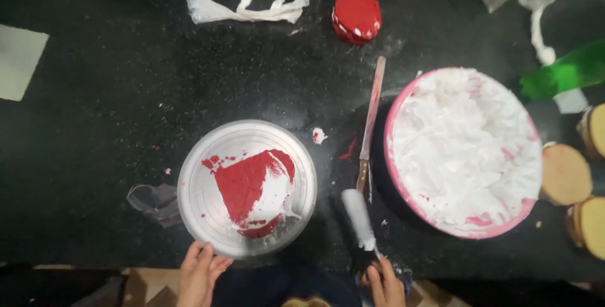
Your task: The person cuts a round red cake into quarters on a turntable, removes one quarter, and spreads white frosting on the remaining cake. They then place the removed quarter back onto the frosted area and smooth the frosting with a spatula.
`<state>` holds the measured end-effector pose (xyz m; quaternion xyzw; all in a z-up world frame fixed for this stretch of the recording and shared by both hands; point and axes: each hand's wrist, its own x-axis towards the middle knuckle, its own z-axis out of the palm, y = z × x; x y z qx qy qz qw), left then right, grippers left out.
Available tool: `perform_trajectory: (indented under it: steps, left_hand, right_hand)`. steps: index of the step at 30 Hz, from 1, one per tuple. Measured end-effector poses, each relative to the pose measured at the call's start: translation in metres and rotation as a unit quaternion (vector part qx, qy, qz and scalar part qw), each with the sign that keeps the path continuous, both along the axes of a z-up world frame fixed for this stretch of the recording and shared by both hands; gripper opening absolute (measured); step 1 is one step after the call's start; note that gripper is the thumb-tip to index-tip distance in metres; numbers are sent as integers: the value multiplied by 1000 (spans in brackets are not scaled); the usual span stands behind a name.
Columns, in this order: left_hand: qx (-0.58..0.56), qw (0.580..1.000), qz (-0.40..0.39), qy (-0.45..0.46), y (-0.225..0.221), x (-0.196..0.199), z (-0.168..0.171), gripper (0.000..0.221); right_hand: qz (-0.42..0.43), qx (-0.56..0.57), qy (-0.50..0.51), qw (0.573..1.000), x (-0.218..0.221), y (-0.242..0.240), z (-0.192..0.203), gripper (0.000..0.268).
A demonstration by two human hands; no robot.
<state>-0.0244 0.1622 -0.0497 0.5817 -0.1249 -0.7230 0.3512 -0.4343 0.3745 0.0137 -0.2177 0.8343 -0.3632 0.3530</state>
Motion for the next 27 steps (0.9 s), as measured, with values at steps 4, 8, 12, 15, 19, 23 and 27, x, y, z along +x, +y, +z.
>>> perform_trajectory:
  steps: [4, 8, 12, 15, 19, 23, 27]
  left_hand:
    - [-8, 999, -4, 39, 8, -1, -3, 18]
    - [-1, 1000, -7, 28, 3, -11, 19, 23]
    - [38, 998, -39, 21, 10, -14, 26, 29]
    - [52, 996, -64, 27, 8, -21, 37, 34]
    - [76, 993, -88, 36, 6, -27, 48, 38]
    - [76, 991, -102, 49, 5, -28, 55, 39]
    - [74, 990, -112, 39, 4, -31, 61, 41]
  right_hand:
    - [258, -179, 242, 918, 36, -74, 97, 52]
    - [338, -60, 275, 898, 40, -92, 98, 69]
    - [380, 2, 243, 892, 49, -104, 110, 85]
    - [374, 15, 233, 898, 53, -109, 115, 87]
    - [366, -11, 242, 898, 56, -109, 117, 86]
    - [366, -20, 243, 898, 61, -111, 124, 85]
    - [361, 26, 226, 904, 65, -118, 134, 87]
